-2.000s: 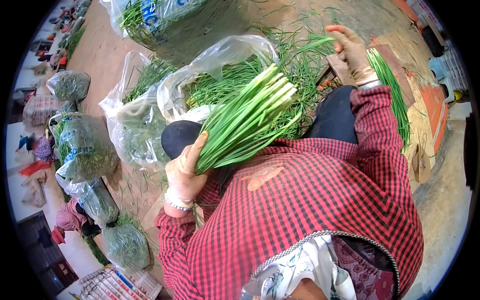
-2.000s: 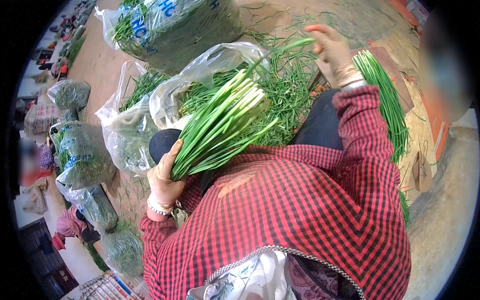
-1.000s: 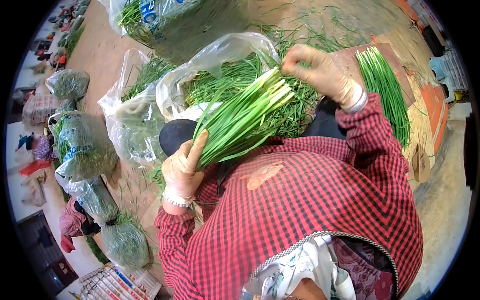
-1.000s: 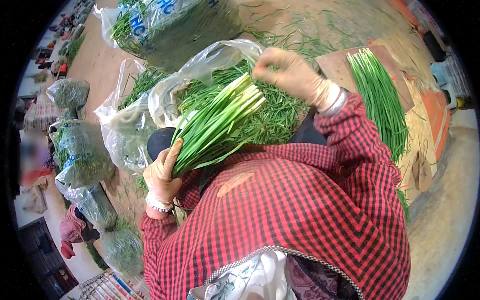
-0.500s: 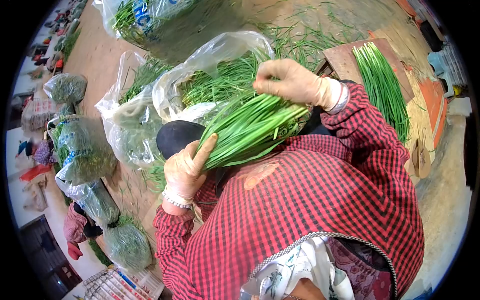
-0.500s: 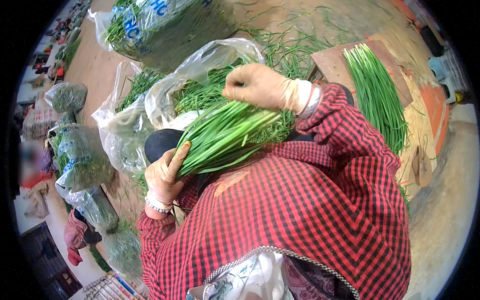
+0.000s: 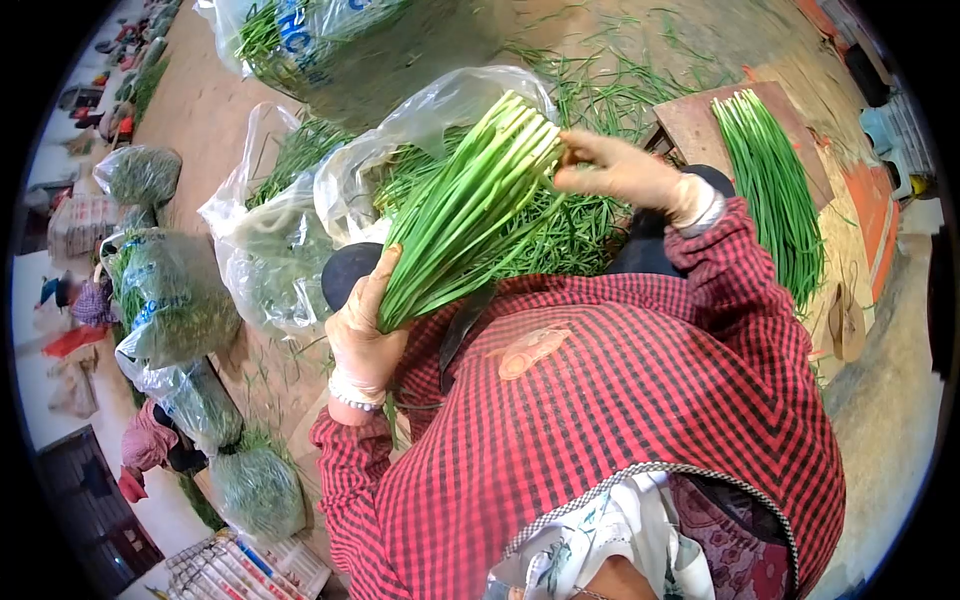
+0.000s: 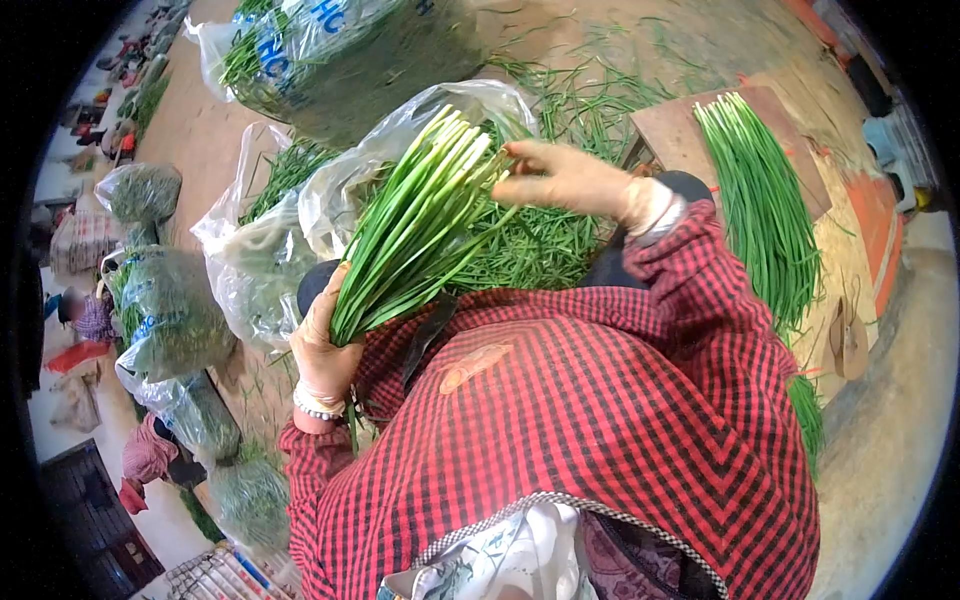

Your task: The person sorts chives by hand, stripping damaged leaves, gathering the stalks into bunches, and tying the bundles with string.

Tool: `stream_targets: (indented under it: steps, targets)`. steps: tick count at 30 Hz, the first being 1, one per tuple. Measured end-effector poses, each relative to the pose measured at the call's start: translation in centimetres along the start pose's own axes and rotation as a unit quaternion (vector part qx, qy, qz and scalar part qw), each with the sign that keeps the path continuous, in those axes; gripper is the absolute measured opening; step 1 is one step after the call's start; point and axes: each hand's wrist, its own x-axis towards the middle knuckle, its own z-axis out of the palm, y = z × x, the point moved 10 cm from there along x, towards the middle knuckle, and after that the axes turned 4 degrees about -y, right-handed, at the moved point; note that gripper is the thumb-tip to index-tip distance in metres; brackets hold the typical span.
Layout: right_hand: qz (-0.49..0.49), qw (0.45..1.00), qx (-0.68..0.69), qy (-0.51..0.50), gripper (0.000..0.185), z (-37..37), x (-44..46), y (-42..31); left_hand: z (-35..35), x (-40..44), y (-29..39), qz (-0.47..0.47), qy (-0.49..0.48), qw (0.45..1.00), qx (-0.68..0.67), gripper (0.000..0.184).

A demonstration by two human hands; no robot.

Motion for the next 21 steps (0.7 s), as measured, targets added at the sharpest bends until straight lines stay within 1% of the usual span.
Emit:
stream_targets:
  steps: [2, 3, 4, 6, 7, 8, 10, 12, 14, 15, 16, 17, 19, 20, 21]
  targets:
    - [0.031, 0.998, -0.021, -0.041, 0.053, 1.7, -0.1, -1.7, 0.2, 0.2, -0.1, 0.004, 0.002, 1.0, -0.008, 0.056]
    - [0.02, 0.998, 0.056, -0.01, 0.041, 1.7, 0.7, -1.0, 0.1, 0.1, 0.1, 0.028, 0.012, 1.0, 0.007, 0.066]
    - [0.018, 0.998, 0.056, -0.011, 0.041, 1.5, 0.7, -0.4, 0.0, 0.0, 0.3, 0.05, 0.024, 0.998, 0.023, 0.077]
    - [-0.019, 0.985, 0.172, -0.014, 0.022, 1.1, 0.7, -0.8, 0.0, -0.3, 0.3, 0.043, 0.023, 0.998, 0.029, 0.077]
    - [-0.029, 0.984, 0.173, -0.013, 0.018, 1.0, 0.3, -1.6, 0.0, -0.4, 0.3, 0.038, 0.02, 0.999, 0.032, 0.077]
    - [-0.022, 0.995, 0.096, -0.006, 0.018, 0.6, 0.3, -1.8, 0.0, -0.4, 0.5, 0.034, 0.021, 0.999, 0.032, 0.077]
    - [-0.002, 0.988, 0.151, 0.025, 0.019, -0.7, 0.9, 0.4, 0.5, -0.1, 1.0, 0.036, -0.011, 0.998, 0.056, 0.078]
    - [0.063, 0.984, 0.11, 0.125, 0.027, -4.8, -0.2, 2.1, 0.6, 0.0, 1.4, 0.041, -0.012, 0.998, 0.055, 0.08]
    - [0.154, 0.965, -0.046, 0.208, 0.031, -10.0, -2.2, 4.4, 0.6, -0.3, 0.7, 0.024, -0.015, 0.998, 0.062, 0.081]
    - [0.153, 0.965, -0.047, 0.207, 0.031, -9.9, -2.3, 4.4, 0.4, -0.4, 0.6, 0.024, -0.014, 0.998, 0.061, 0.081]
    - [0.018, 0.923, -0.259, 0.283, 0.034, -10.5, -3.0, 0.4, 0.4, -0.4, 0.2, 0.004, -0.02, 0.998, 0.065, 0.081]
    - [-0.116, 0.817, -0.452, 0.339, 0.036, -8.8, -4.6, -3.6, 0.5, -0.4, -0.3, -0.016, -0.028, 0.997, 0.069, 0.082]
    - [-0.15, 0.909, -0.3, 0.248, 0.044, -4.8, -4.3, -8.7, 0.8, -0.1, -0.4, -0.007, -0.021, 0.998, 0.066, 0.082]
    - [-0.217, 0.882, -0.336, 0.248, 0.046, -2.1, -4.6, -10.8, 0.8, 0.2, -0.3, 0.001, -0.011, 0.998, 0.064, 0.083]
    - [-0.23, 0.861, -0.381, 0.246, 0.045, -0.1, -4.5, -12.1, 0.9, 0.4, -0.1, -0.011, -0.029, 0.998, 0.057, 0.083]
